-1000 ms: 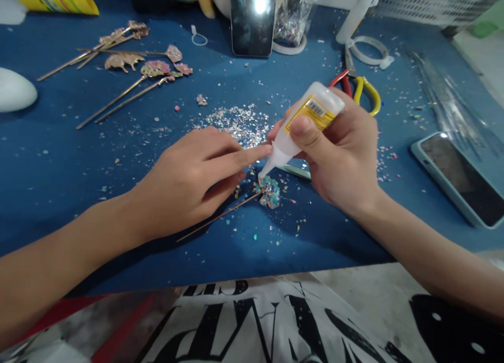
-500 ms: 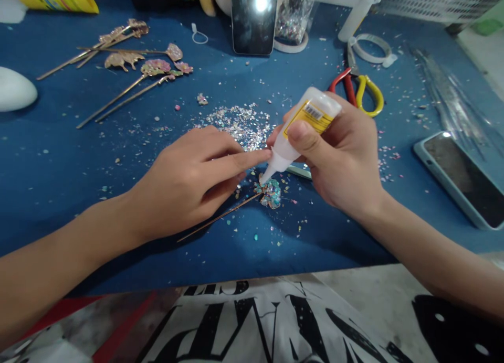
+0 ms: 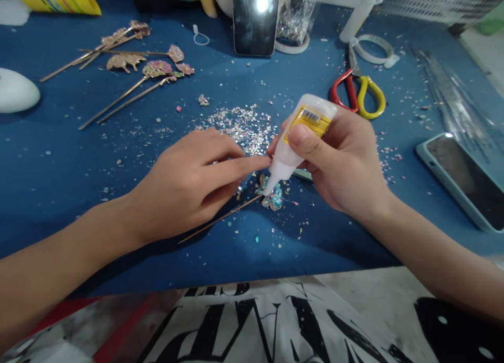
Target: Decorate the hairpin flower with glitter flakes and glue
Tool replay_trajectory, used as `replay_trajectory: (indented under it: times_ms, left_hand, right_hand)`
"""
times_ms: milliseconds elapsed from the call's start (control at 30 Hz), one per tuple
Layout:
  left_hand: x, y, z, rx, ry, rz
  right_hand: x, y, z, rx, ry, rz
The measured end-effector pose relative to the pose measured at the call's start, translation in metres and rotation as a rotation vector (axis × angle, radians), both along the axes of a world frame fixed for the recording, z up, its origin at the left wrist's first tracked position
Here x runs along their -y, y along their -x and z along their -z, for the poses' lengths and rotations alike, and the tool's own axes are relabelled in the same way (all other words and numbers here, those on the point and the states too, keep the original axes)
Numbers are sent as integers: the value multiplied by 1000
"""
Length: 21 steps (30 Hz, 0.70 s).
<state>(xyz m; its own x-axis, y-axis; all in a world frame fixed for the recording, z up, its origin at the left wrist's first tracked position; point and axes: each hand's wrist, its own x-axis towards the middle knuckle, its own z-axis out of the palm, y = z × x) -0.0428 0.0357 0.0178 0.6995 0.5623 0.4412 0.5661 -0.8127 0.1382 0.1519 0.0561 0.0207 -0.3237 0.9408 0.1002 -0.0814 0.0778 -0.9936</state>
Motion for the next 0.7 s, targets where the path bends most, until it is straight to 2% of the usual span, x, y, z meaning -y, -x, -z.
replay_trajectory:
  times_ms: [433,700]
  left_hand:
    - [0,0,1,30,-28,-27]
    - [2,1,-2,7,-15,-76]
  right_hand:
    - [0,-6,-10,-53,179,-15]
    - [1,-9,-14,-104,103,-68]
